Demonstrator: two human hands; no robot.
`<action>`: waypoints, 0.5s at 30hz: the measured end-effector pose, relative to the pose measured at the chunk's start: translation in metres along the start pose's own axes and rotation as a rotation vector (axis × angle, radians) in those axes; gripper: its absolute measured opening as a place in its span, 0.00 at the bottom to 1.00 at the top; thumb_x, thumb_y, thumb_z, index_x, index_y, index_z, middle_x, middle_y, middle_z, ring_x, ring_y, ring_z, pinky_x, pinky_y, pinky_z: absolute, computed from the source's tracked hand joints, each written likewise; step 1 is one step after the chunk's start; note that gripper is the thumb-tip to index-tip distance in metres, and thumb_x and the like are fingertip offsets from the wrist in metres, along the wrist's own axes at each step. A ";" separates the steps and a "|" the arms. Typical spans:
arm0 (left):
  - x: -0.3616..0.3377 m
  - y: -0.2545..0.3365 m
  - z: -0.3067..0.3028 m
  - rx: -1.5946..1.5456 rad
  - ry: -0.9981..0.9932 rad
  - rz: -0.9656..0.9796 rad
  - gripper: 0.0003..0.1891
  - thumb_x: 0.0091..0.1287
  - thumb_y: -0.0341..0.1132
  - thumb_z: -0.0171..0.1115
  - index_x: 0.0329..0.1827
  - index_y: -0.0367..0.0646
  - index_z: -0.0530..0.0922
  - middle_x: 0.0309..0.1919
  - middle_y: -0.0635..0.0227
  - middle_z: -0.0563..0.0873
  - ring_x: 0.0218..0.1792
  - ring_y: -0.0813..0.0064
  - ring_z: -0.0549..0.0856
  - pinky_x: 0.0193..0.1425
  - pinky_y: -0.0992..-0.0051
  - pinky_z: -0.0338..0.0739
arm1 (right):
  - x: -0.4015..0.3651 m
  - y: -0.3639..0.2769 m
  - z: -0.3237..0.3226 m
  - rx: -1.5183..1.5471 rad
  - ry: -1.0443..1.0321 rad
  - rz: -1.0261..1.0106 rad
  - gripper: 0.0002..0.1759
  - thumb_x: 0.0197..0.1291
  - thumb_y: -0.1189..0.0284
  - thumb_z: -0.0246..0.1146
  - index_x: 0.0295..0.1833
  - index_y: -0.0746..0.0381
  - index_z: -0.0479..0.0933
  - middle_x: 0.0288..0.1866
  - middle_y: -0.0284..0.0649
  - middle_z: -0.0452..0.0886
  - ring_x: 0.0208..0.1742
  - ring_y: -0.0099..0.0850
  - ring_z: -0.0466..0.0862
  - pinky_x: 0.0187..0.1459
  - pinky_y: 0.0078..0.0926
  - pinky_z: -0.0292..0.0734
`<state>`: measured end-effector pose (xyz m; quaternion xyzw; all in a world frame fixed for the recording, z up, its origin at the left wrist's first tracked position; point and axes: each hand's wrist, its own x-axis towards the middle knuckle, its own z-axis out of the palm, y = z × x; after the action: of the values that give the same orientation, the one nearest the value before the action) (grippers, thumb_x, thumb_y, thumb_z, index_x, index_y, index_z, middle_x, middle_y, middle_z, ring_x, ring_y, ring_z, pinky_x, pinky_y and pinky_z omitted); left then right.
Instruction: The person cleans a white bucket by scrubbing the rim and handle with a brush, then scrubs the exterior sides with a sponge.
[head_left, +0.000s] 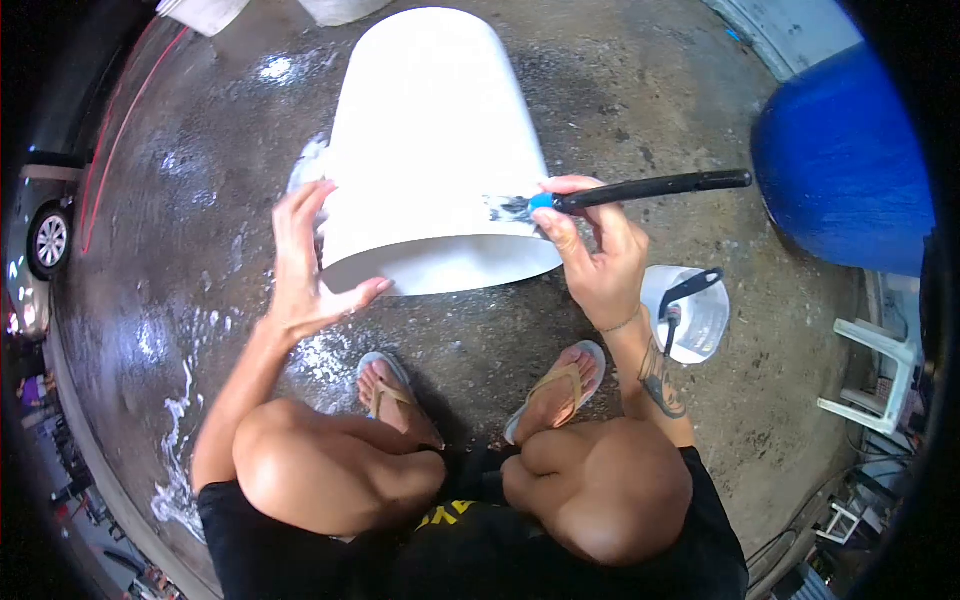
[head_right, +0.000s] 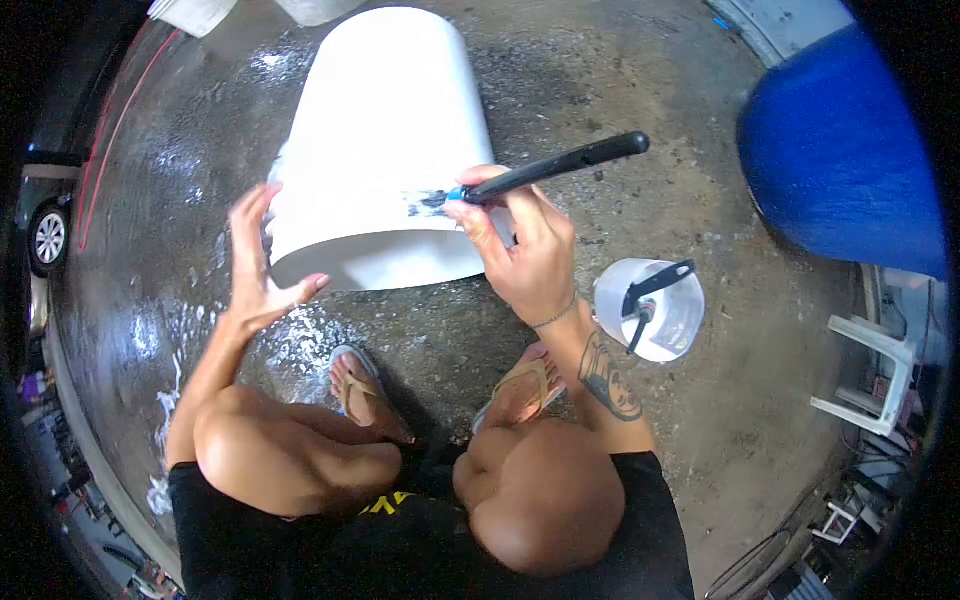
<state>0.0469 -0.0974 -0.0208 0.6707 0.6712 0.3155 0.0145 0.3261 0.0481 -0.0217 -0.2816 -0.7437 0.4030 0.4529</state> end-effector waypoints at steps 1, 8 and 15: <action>-0.026 -0.025 0.017 -0.122 0.082 -0.160 0.37 0.52 0.45 0.77 0.63 0.39 0.71 0.56 0.52 0.76 0.64 0.54 0.75 0.68 0.54 0.73 | 0.000 -0.001 0.004 0.022 0.008 0.000 0.11 0.66 0.76 0.69 0.51 0.70 0.82 0.45 0.45 0.87 0.41 0.31 0.90 0.43 0.27 0.86; 0.009 -0.047 0.020 -0.353 0.378 -0.253 0.17 0.55 0.31 0.67 0.46 0.37 0.75 0.34 0.65 0.81 0.37 0.73 0.82 0.45 0.72 0.78 | 0.021 0.014 -0.008 0.419 0.123 0.159 0.15 0.69 0.78 0.66 0.59 0.70 0.76 0.53 0.43 0.84 0.51 0.25 0.84 0.54 0.23 0.83; 0.057 0.001 0.001 0.083 0.205 0.071 0.21 0.44 0.26 0.63 0.45 0.34 0.75 0.36 0.59 0.79 0.37 0.67 0.83 0.46 0.69 0.80 | -0.003 0.074 0.013 0.515 0.246 0.262 0.16 0.68 0.81 0.66 0.59 0.68 0.74 0.51 0.44 0.85 0.50 0.28 0.86 0.54 0.26 0.85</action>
<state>0.0425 -0.0452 0.0023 0.6583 0.6575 0.3546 -0.0929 0.3198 0.0794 -0.0899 -0.2977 -0.5140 0.5962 0.5400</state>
